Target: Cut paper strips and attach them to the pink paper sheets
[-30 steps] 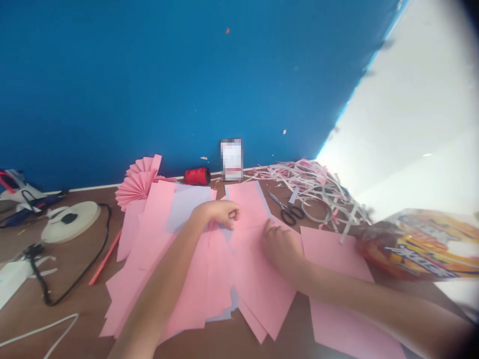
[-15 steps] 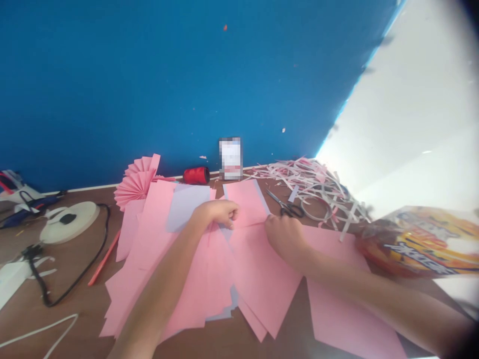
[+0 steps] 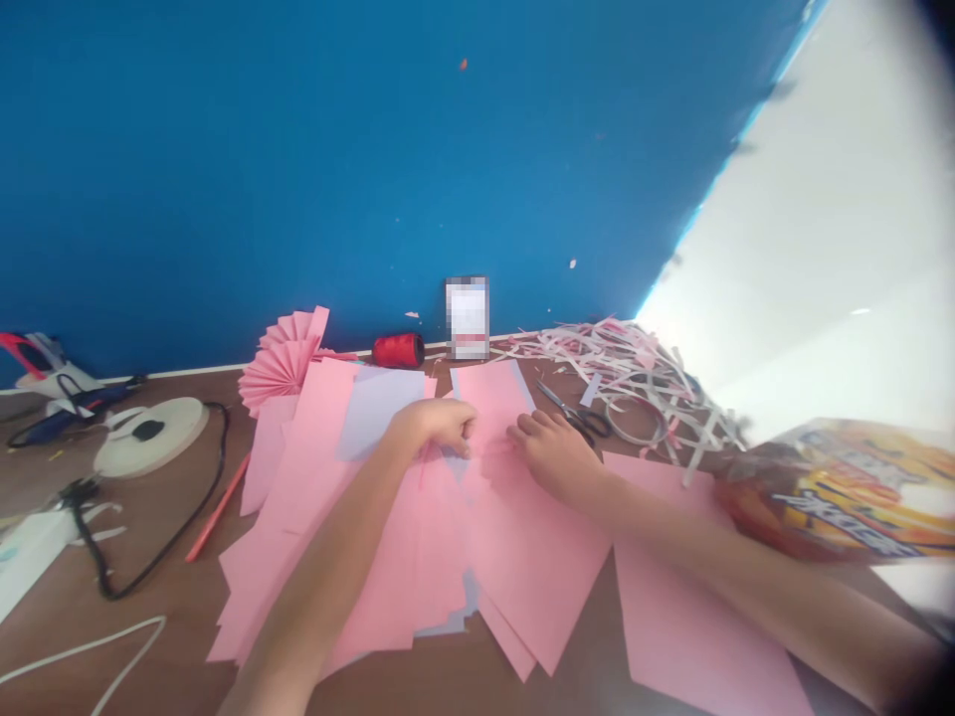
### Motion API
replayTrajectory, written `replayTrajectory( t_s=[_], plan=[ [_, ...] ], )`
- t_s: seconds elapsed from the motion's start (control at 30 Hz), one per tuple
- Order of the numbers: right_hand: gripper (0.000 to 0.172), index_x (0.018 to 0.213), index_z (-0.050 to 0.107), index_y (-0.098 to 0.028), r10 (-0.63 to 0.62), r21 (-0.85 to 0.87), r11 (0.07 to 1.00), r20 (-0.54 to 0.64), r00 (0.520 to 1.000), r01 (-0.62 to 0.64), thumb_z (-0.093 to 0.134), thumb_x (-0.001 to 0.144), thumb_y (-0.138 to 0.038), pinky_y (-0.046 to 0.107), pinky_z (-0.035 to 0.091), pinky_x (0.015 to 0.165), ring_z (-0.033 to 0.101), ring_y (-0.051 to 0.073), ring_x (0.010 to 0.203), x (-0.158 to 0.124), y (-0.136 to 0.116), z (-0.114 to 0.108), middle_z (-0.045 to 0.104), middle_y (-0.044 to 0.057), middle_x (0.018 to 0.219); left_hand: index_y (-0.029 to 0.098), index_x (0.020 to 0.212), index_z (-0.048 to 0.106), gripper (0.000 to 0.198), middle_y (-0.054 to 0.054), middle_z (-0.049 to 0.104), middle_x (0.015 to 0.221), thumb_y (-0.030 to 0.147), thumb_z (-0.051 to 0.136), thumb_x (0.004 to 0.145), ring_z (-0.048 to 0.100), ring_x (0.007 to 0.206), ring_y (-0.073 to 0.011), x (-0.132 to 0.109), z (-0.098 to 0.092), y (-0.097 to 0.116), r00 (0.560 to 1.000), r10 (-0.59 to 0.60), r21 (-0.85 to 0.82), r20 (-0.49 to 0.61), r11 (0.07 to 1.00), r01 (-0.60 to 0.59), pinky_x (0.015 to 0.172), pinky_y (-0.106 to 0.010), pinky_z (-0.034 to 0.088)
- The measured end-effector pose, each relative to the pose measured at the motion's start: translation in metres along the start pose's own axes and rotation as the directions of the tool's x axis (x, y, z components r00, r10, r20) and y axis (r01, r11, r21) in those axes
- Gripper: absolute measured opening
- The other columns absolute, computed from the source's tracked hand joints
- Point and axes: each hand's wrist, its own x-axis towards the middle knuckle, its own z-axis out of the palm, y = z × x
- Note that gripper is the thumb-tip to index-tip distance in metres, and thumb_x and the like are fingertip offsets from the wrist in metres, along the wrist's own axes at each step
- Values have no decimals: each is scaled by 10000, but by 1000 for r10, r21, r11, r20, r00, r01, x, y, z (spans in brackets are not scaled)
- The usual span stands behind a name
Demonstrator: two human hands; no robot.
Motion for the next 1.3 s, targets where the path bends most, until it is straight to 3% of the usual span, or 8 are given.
replayTrajectory(
  t_s=[0.23,0.33,0.47,0.6,0.8,1.03,1.17,1.3],
  plan=[
    [159,817,587,-186,53,131,990,-33,998,-48,465,856,-93,298,242,547,531,196,808,0,9,-16,601,67,839,181,879,626,365,-36,692,792,455,697,649,604,702,-161,-31,-23,-31,999,-7,-205,52,979,18,541,-225,415],
    [174,773,593,-193,111,328,940,-49,993,-89,468,872,-123,278,232,519,533,161,747,1,13,-31,605,43,805,167,894,657,372,-64,717,870,471,682,681,648,805,-190,-41,-28,-42,993,1,-307,114,951,35,571,-227,468],
    [142,830,623,-201,106,701,713,-139,985,22,502,883,-150,233,356,592,530,104,669,1,10,-48,624,6,818,173,955,683,415,-73,716,973,468,720,666,653,839,-202,-44,-28,-26,985,129,-340,112,937,-84,618,-248,496],
    [153,881,629,-193,126,839,532,-214,969,116,482,898,-153,213,404,602,554,94,659,2,3,-52,625,5,803,202,1062,666,457,-53,690,1071,453,726,684,632,944,-196,-44,-24,8,962,274,-378,-1,890,-254,765,-259,499],
    [137,756,617,-188,148,808,577,-242,959,115,538,867,-174,225,393,598,532,106,643,7,9,-37,613,3,725,212,1159,628,521,-61,631,1218,584,524,809,612,1012,-199,-35,-14,27,980,196,-389,36,906,-167,752,-242,493],
    [159,913,632,-193,172,771,628,-266,949,102,481,867,-176,246,413,630,555,122,687,13,16,-22,647,30,838,187,1061,666,507,-61,685,1092,559,374,879,635,912,-203,-43,-21,17,987,49,-220,-152,972,-82,797,-270,477],
    [162,939,626,-202,372,820,572,-223,901,-33,495,843,-209,277,441,657,568,141,684,14,21,-18,658,29,824,191,1113,636,447,-67,665,1147,454,328,925,624,983,-227,-60,-30,13,902,14,-81,-431,995,-54,877,-315,464],
    [287,1114,569,-242,524,971,225,-56,850,-75,489,886,-398,300,486,683,613,171,810,17,29,-17,661,55,1032,254,1364,449,451,-28,497,1405,279,267,952,497,1243,-193,-65,-34,14,759,164,24,-630,981,-192,1022,-314,400]
  ],
)
